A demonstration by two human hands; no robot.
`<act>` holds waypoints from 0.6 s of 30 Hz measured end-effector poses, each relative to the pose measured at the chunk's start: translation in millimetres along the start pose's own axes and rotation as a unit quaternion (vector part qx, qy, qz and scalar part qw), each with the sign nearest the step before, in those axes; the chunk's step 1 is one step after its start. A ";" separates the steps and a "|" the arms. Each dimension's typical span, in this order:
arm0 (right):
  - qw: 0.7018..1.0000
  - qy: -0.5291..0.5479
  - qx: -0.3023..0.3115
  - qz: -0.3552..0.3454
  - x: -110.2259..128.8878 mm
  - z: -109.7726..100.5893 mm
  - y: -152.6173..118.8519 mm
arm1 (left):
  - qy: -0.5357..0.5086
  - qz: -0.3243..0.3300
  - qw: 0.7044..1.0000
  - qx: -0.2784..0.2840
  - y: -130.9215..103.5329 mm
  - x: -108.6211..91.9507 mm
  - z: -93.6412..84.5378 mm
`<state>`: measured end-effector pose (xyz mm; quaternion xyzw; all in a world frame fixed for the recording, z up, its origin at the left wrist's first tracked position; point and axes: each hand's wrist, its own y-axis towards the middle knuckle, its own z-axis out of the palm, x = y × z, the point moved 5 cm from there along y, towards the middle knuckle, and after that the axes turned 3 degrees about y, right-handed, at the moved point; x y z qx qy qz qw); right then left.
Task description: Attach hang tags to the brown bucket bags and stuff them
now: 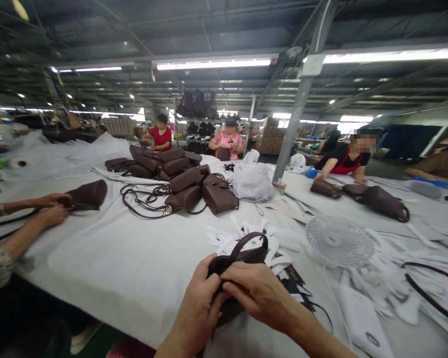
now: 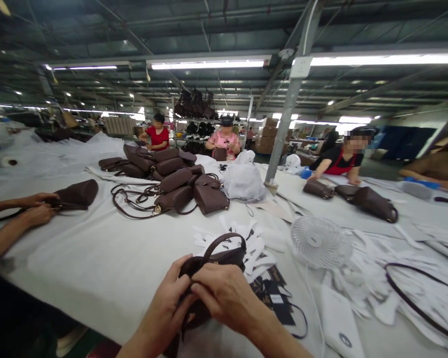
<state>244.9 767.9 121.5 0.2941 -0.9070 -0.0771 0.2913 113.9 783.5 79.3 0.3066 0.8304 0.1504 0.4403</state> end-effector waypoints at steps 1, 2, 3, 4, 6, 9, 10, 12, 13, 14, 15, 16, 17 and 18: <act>0.998 0.057 -0.030 0.025 -7.6 -4.6 -4.0 | 0.012 0.009 1.000 -0.003 -0.8 -1.1 -0.1; 0.990 0.105 -0.070 0.064 -17.6 -9.5 -9.6 | 0.023 0.023 0.999 -0.009 -2.0 -2.7 1.4; 0.978 0.137 -0.115 0.106 -28.2 -14.2 -16.4 | 0.034 0.040 0.998 -0.019 -3.5 -4.9 4.6; 0.966 0.150 -0.157 0.142 -37.2 -18.2 -23.8 | 0.047 0.059 0.997 -0.034 -5.3 -7.8 9.4; 0.956 0.129 -0.200 0.174 -45.5 -22.5 -35.3 | 0.075 0.095 0.990 -0.077 -8.8 -15.3 22.5; 0.968 0.031 -0.201 0.149 -37.2 -22.2 -41.2 | 0.112 0.135 0.974 -0.140 -12.2 -26.5 43.1; 0.969 -0.008 -0.203 0.138 -32.7 -21.3 -41.5 | 0.120 0.143 0.971 -0.151 -12.2 -28.7 48.5; 0.965 -0.075 -0.220 0.117 -25.0 -18.8 -41.0 | 0.129 0.149 0.968 -0.158 -10.8 -29.1 55.4; 0.961 -0.103 -0.232 0.107 -22.1 -17.2 -40.4 | 0.130 0.151 0.967 -0.162 -9.8 -27.9 56.6; 0.956 -0.128 -0.247 0.096 -19.7 -15.6 -39.7 | 0.130 0.151 0.966 -0.165 -8.8 -26.2 56.7; 0.949 -0.152 -0.263 0.084 -17.5 -14.0 -38.9 | 0.130 0.152 0.965 -0.170 -7.9 -24.2 55.9; 0.942 -0.174 -0.276 0.074 -15.5 -12.3 -38.0 | 0.130 0.154 0.963 -0.177 -7.4 -22.8 54.3; 0.935 -0.193 -0.289 0.067 -13.7 -10.9 -37.0 | 0.130 0.158 0.961 -0.185 -7.0 -22.2 52.2; 0.929 -0.205 -0.300 0.066 -12.4 -10.0 -35.9 | 0.131 0.160 0.959 -0.191 -6.6 -22.4 49.8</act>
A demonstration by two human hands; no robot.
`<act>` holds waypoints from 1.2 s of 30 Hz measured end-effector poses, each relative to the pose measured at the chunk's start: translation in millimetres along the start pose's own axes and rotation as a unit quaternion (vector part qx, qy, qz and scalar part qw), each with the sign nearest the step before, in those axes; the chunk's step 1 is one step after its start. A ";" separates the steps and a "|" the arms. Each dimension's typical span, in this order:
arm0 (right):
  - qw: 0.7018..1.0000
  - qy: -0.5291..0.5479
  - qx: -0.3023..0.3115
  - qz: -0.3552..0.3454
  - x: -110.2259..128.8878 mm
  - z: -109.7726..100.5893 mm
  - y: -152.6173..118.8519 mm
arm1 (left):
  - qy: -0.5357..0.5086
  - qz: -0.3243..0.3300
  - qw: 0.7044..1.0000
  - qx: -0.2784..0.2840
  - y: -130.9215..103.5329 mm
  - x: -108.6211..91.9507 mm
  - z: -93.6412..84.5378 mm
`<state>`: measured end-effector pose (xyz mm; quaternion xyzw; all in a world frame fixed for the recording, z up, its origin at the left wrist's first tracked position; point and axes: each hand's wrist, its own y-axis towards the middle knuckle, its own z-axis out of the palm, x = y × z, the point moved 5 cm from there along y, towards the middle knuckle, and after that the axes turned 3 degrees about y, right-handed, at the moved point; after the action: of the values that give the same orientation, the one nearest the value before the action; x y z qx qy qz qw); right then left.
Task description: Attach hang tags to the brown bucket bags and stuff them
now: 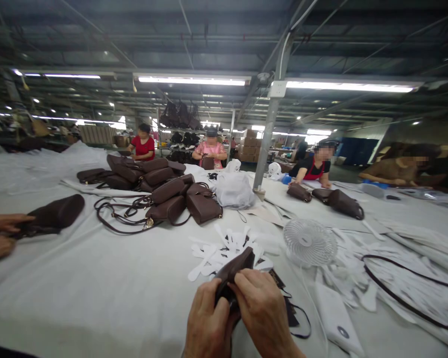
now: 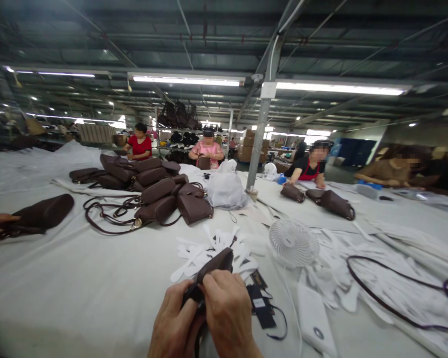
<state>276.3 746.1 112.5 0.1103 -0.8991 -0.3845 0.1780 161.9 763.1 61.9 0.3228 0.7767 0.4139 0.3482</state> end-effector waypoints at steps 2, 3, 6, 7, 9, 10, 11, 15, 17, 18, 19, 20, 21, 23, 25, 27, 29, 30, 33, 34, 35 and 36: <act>1.000 0.011 -0.003 0.029 0.3 1.6 1.9 | 0.002 -0.002 1.000 0.005 3.5 -0.7 -3.5; 0.997 0.040 0.009 0.062 -1.6 2.7 3.3 | 0.000 -0.006 1.000 0.014 5.7 -1.9 -5.0; 0.951 0.217 0.085 0.203 -11.7 8.9 6.4 | -0.012 -0.016 0.999 0.044 11.2 -7.3 -6.6; 0.916 0.295 0.119 0.246 -13.6 12.1 6.8 | -0.014 -0.018 0.999 0.042 12.2 -8.7 -7.0; 0.838 0.423 0.173 0.298 -12.9 16.9 7.8 | -0.016 -0.022 0.999 0.032 12.2 -9.7 -6.6; 0.809 0.463 0.193 0.306 -11.2 18.1 8.6 | -0.018 -0.024 0.999 0.031 11.4 -8.9 -5.9; 0.797 0.479 0.203 0.306 -9.7 18.4 9.6 | -0.024 -0.029 0.999 0.033 10.1 -7.0 -5.1; 0.903 0.320 0.178 0.227 -5.6 11.2 13.4 | -0.075 -0.067 0.994 0.039 3.8 9.3 -8.9; 0.946 0.233 0.172 0.147 0.6 7.0 13.0 | -0.105 -0.095 0.989 0.031 2.3 19.0 -14.3; 0.952 0.223 0.181 0.109 3.8 6.1 11.7 | -0.119 -0.106 0.987 0.037 2.3 22.6 -15.8; 0.949 0.233 0.195 0.079 5.6 5.3 9.8 | -0.132 -0.115 0.983 0.052 2.7 25.1 -16.1; 0.941 0.256 0.211 0.062 5.4 4.6 7.6 | -0.144 -0.122 0.979 0.074 3.5 26.5 -15.4; 0.931 0.284 0.221 0.060 2.5 3.4 5.8 | -0.155 -0.128 0.975 0.096 4.3 27.0 -14.2; 0.920 0.327 0.193 0.102 -12.2 -1.5 4.4 | -0.170 -0.140 0.967 0.125 6.0 26.5 -11.9; 0.923 0.322 0.136 0.164 -32.3 -7.1 4.3 | -0.175 -0.146 0.964 0.135 7.1 23.9 -9.7; 0.931 0.280 0.118 0.202 -47.5 -9.3 4.3 | -0.171 -0.142 0.965 0.136 8.0 19.4 -7.2; 0.925 0.259 0.171 0.220 -54.4 -5.2 3.7 | -0.167 -0.132 0.969 0.128 9.2 13.7 -5.0; 0.913 0.265 0.206 0.232 -56.1 -2.2 2.9 | -0.165 -0.127 0.971 0.121 10.1 11.0 -4.2; 0.899 0.269 0.257 0.232 -57.4 -0.6 6.2 | -0.169 -0.109 0.973 0.110 13.2 5.2 -2.2; 0.914 0.249 0.250 0.201 -56.5 -3.2 10.6 | -0.171 -0.104 0.973 0.111 14.0 5.0 -1.5; 0.926 0.229 0.248 0.168 -55.1 -5.1 15.0 | -0.174 -0.102 0.973 0.112 14.7 6.1 -1.0; 0.940 0.203 0.242 0.124 -53.1 -7.3 19.8 | -0.176 -0.101 0.973 0.112 15.0 8.2 -0.6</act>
<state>326.4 772.6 119.2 0.1133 -0.9163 -0.0991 0.3712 160.1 776.0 73.0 0.3478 0.7732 0.2232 0.4810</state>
